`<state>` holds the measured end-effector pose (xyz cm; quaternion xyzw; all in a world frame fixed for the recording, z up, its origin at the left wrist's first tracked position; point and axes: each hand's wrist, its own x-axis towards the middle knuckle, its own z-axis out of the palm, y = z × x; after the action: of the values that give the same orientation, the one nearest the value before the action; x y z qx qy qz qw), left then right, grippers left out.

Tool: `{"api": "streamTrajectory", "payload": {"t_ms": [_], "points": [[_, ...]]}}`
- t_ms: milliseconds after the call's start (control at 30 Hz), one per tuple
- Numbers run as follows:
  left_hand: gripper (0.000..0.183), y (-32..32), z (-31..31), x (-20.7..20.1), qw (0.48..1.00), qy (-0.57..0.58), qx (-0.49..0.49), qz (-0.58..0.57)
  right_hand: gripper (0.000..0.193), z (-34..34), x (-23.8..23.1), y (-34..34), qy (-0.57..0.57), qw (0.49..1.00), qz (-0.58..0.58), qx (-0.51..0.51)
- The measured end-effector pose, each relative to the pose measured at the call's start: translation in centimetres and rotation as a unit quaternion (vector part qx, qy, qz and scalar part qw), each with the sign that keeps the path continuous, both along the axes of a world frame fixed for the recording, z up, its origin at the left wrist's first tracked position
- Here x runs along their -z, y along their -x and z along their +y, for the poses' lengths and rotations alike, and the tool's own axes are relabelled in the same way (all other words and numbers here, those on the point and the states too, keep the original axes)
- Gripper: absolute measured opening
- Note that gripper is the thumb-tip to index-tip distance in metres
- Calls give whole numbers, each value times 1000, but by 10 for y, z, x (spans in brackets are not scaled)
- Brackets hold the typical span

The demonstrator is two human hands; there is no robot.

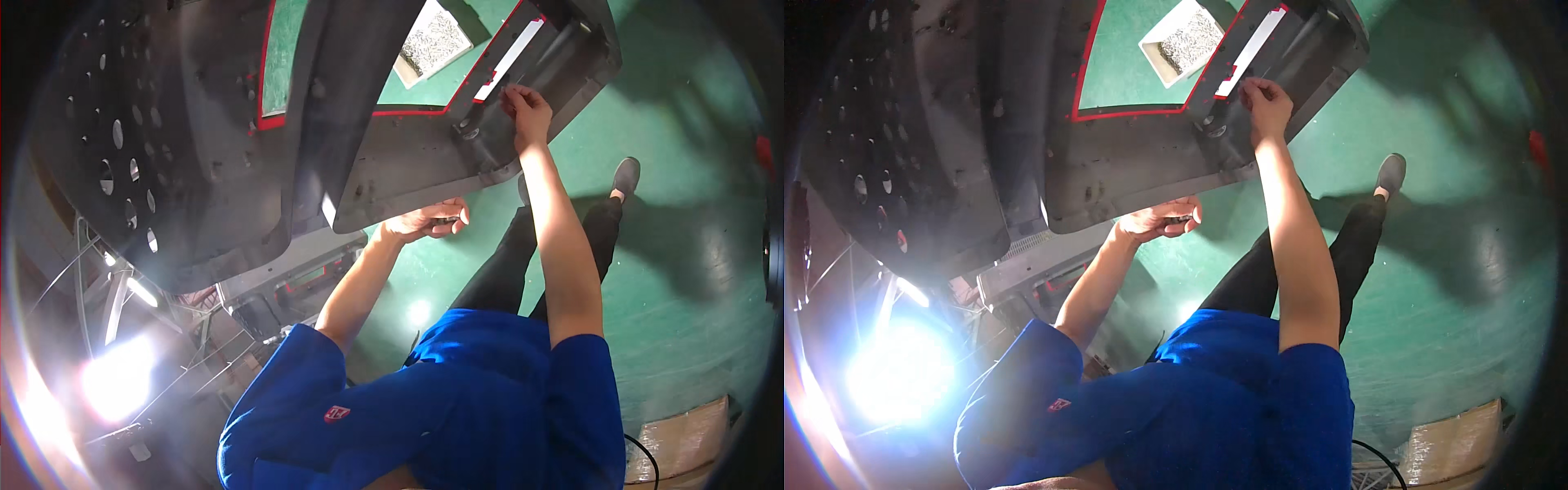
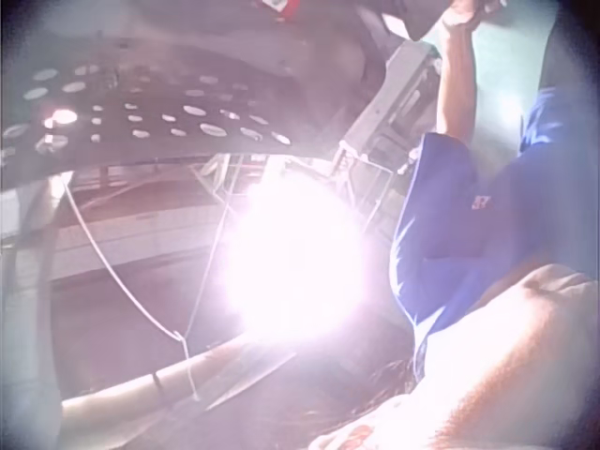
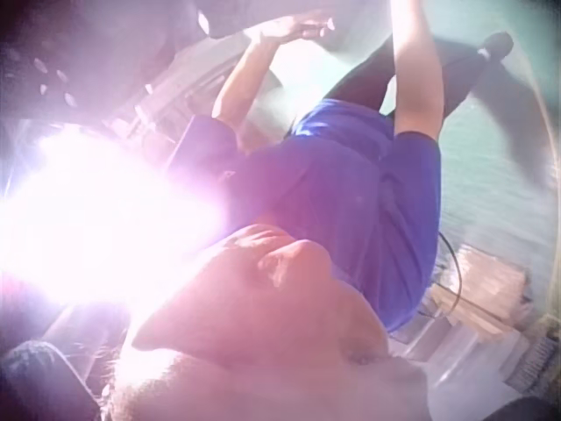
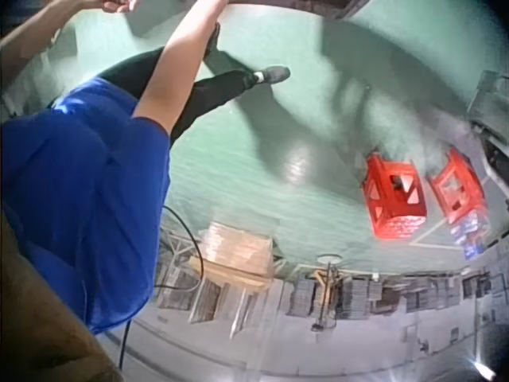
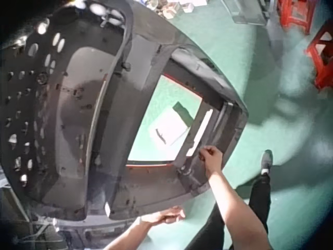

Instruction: Assembling industrial metal housing units by inserting components and checking fit.

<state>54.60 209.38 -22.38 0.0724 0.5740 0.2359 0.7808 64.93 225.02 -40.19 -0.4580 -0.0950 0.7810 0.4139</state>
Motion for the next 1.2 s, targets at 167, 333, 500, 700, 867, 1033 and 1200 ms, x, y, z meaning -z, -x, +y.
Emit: {"api": "streamTrajectory", "payload": {"t_ms": [167,333,500,700,867,1033,1200], "points": [[18,-4,-5,2,999,-15,-31,10,10,1,11,28,-8,999,-3,38],[19,-4,-8,6,999,-22,-26,-1,10,-2,19,35,-37,998,-17,53],[23,-4,-11,9,999,-3,-37,-9,9,-1,15,44,-18,995,-15,99],[26,-7,-5,4,999,-4,-42,-28,11,-2,7,55,-78,987,-75,120],[28,-8,-2,3,999,-12,-27,-19,14,5,-3,59,-61,983,-174,22],[30,-12,2,-2,998,5,-55,-15,23,18,-9,76,-72,967,-242,-34],[35,-18,5,-6,997,1,-76,28,30,26,-24,53,-131,948,-232,-175]]}}
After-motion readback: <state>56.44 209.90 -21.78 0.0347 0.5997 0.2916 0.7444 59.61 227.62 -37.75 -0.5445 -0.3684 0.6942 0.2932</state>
